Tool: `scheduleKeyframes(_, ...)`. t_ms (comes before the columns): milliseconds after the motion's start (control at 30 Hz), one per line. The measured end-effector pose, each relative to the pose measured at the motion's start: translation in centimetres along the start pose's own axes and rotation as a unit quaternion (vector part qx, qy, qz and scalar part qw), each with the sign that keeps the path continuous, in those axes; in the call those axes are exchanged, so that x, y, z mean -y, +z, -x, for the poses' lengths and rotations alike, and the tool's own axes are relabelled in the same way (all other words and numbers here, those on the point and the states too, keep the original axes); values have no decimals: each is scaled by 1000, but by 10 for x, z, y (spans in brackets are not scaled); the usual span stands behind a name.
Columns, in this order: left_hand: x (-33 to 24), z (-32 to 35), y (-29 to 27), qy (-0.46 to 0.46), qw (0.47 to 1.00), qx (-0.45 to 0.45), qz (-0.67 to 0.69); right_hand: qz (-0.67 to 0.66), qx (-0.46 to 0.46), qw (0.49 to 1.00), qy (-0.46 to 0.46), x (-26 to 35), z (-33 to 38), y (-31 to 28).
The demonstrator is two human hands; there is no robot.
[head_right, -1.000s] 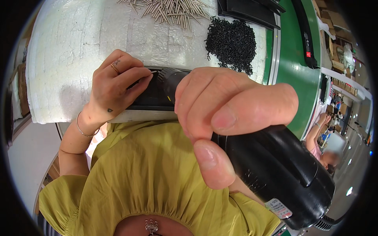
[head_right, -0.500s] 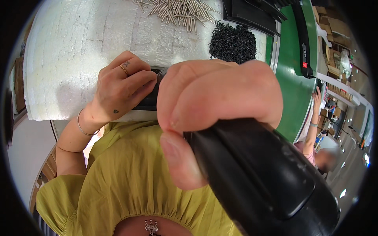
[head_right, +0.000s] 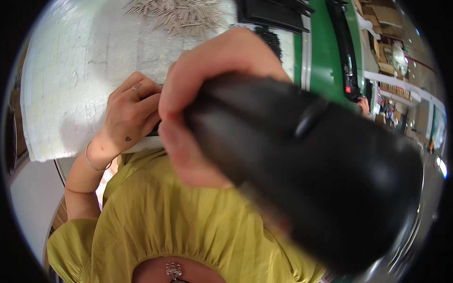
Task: Assembling small plastic components by inserting and driving screws with an electric screwdriver at a factory workbench.
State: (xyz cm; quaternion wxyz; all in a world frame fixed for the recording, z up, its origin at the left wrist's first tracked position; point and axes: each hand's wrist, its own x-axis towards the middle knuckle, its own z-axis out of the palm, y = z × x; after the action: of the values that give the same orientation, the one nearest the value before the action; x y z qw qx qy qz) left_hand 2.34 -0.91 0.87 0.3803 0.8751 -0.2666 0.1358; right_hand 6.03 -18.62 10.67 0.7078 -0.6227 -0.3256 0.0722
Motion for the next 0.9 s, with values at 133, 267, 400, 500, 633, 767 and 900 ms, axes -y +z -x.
scheduleKeyframes(133, -10, -5, -7, -7, 999, 28, 12, -75, -43, 989, -119, 14, 4, -49)
scheduleKeyframes(267, -34, -14, -29, -14, 994, 92, -63, -27, -216, 970, -113, 5, 18, -62)
scheduleKeyframes(400, -33, -5, -32, -31, 974, 207, -92, -38, -260, 960, -98, -9, 29, -67)
scheduleKeyframes(500, -43, -9, -57, -70, 960, 269, 18, -31, -287, 952, -106, -13, 30, -66)
scheduleKeyframes(633, -34, -26, -71, -129, 927, 338, 95, -12, -305, 947, -105, -19, 30, -69)
scheduleKeyframes(767, -9, -37, -56, -100, 968, 225, 46, -43, -287, 949, -121, -8, 32, -67)
scheduleKeyframes(900, 6, -34, -35, -55, 982, 180, 3, -45, -225, 962, -149, 6, 31, -67)
